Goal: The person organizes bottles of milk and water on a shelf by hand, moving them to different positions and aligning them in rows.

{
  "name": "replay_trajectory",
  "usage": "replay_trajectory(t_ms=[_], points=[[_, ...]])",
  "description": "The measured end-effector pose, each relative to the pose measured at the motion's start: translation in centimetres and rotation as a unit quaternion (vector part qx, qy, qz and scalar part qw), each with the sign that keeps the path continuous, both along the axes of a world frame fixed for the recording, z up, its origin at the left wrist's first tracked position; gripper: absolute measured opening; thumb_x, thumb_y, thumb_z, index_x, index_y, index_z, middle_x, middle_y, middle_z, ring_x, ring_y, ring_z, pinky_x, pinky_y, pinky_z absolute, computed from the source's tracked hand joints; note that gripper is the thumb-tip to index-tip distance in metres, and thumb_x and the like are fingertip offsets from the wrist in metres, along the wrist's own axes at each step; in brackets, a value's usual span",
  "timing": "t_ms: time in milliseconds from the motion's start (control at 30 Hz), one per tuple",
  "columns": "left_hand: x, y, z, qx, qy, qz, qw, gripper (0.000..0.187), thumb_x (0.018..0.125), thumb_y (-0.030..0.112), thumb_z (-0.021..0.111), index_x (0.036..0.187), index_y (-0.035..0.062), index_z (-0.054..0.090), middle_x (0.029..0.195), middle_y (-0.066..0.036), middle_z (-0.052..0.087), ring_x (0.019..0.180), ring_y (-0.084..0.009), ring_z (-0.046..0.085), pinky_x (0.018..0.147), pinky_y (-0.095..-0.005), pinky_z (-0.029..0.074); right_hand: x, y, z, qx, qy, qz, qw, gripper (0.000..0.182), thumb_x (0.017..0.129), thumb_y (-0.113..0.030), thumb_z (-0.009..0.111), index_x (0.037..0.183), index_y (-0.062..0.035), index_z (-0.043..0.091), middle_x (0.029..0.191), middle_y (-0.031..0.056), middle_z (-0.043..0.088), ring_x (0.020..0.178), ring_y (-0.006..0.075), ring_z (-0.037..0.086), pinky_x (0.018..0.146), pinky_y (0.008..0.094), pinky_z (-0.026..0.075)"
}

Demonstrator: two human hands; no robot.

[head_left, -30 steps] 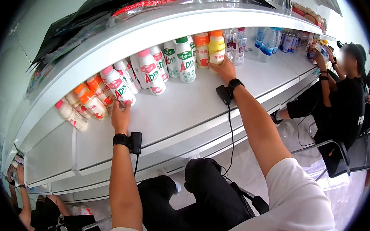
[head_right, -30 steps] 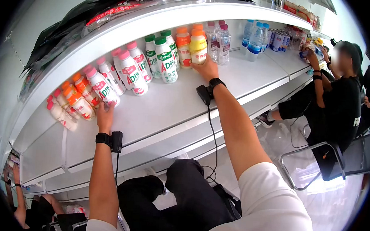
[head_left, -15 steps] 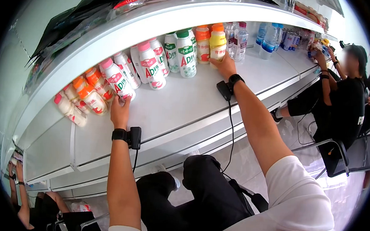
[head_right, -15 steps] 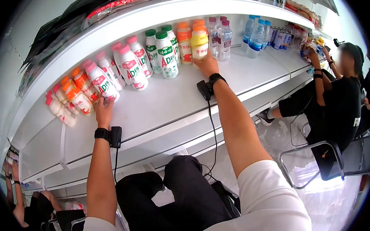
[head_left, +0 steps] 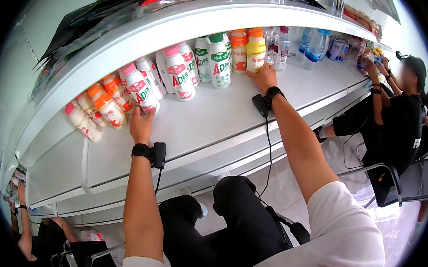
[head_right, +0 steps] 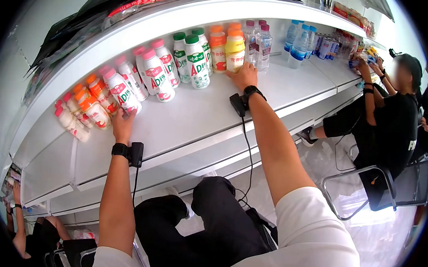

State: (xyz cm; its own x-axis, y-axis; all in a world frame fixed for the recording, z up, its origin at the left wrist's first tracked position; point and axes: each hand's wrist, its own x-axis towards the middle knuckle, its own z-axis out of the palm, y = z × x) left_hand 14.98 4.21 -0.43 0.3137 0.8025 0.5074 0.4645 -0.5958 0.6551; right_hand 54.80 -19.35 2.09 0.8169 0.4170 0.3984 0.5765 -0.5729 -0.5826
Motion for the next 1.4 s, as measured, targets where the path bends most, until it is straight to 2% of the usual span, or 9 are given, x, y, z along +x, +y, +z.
replay_trajectory(t_ms=[167, 267, 367, 467, 767, 1167, 1400], points=[[0.0, -0.6, 0.4, 0.001, 0.017, 0.019, 1.0, 0.049, 0.083, 0.043, 0.073, 0.112, 0.0045, 0.066, 0.107, -0.013, 0.071, 0.101, -0.0301, 0.066, 0.087, -0.0403, 0.05, 0.3, -0.1, -0.3, 0.012, -0.005, 0.016, 1.0, 0.076, 0.073, -0.049, 0.081, 0.122, 0.0027, 0.055, 0.125, 0.0205, 0.057, 0.119, 0.0391, 0.05, 0.103, 0.0437, 0.043], [0.0, -1.0, 0.6, -0.007, -0.004, 0.012, 1.0, 0.049, 0.083, 0.044, 0.073, 0.113, 0.0054, 0.066, 0.107, -0.012, 0.07, 0.101, -0.0306, 0.066, 0.088, -0.0407, 0.05, 0.0, 0.0, -0.1, 0.006, -0.007, 0.004, 1.0, 0.077, 0.072, -0.049, 0.082, 0.122, 0.0021, 0.055, 0.125, 0.0201, 0.057, 0.119, 0.039, 0.05, 0.104, 0.0438, 0.043], [0.1, -0.9, 0.7, 0.006, 0.029, 0.037, 0.999, 0.049, 0.082, 0.044, 0.073, 0.113, 0.0065, 0.066, 0.108, -0.012, 0.07, 0.102, -0.031, 0.065, 0.088, -0.0413, 0.049, -0.7, -0.4, 0.5, -0.001, -0.005, 0.007, 1.0, 0.076, 0.074, -0.045, 0.081, 0.124, 0.0043, 0.053, 0.127, 0.0222, 0.057, 0.121, 0.0377, 0.05, 0.105, 0.0448, 0.043], [0.1, -0.8, 0.6, -0.004, 0.019, 0.033, 0.999, 0.049, 0.081, 0.045, 0.073, 0.112, 0.0072, 0.066, 0.109, -0.013, 0.069, 0.103, -0.0313, 0.064, 0.088, -0.0415, 0.049, -0.6, -0.3, 0.1, -0.012, -0.019, 0.006, 1.0, 0.077, 0.07, -0.047, 0.082, 0.124, 0.001, 0.054, 0.127, 0.0195, 0.056, 0.121, 0.0387, 0.049, 0.105, 0.0432, 0.042], [0.0, -1.2, 1.1, -0.018, 0.025, 0.029, 0.999, 0.049, 0.082, 0.043, 0.073, 0.113, 0.0064, 0.066, 0.107, -0.013, 0.07, 0.102, -0.0305, 0.065, 0.087, -0.0409, 0.05, 0.5, -0.1, -0.7, 0.009, -0.008, 0.01, 1.0, 0.077, 0.068, -0.042, 0.084, 0.124, 0.0, 0.054, 0.128, 0.018, 0.056, 0.122, 0.0384, 0.048, 0.105, 0.0438, 0.042], [0.1, -0.9, 0.7, -0.016, 0.027, 0.031, 0.999, 0.05, 0.083, 0.044, 0.072, 0.115, 0.0059, 0.065, 0.108, -0.014, 0.07, 0.102, -0.0322, 0.065, 0.088, -0.0421, 0.05, 0.2, -0.2, -0.8, -0.005, -0.05, 0.018, 0.999, 0.079, 0.067, -0.042, 0.085, 0.122, 0.0014, 0.049, 0.123, 0.021, 0.059, 0.119, 0.039, 0.05, 0.103, 0.0431, 0.041], [0.0, 0.2, 0.1, -0.029, 0.026, 0.014, 0.999, 0.051, 0.083, 0.045, 0.072, 0.115, 0.006, 0.065, 0.11, -0.015, 0.07, 0.104, -0.033, 0.065, 0.088, -0.0427, 0.05, 0.3, 0.2, -0.8, -0.006, -0.047, 0.007, 0.999, 0.076, 0.077, -0.054, 0.076, 0.12, 0.0036, 0.051, 0.123, 0.0214, 0.06, 0.119, 0.0386, 0.051, 0.101, 0.0448, 0.044]])
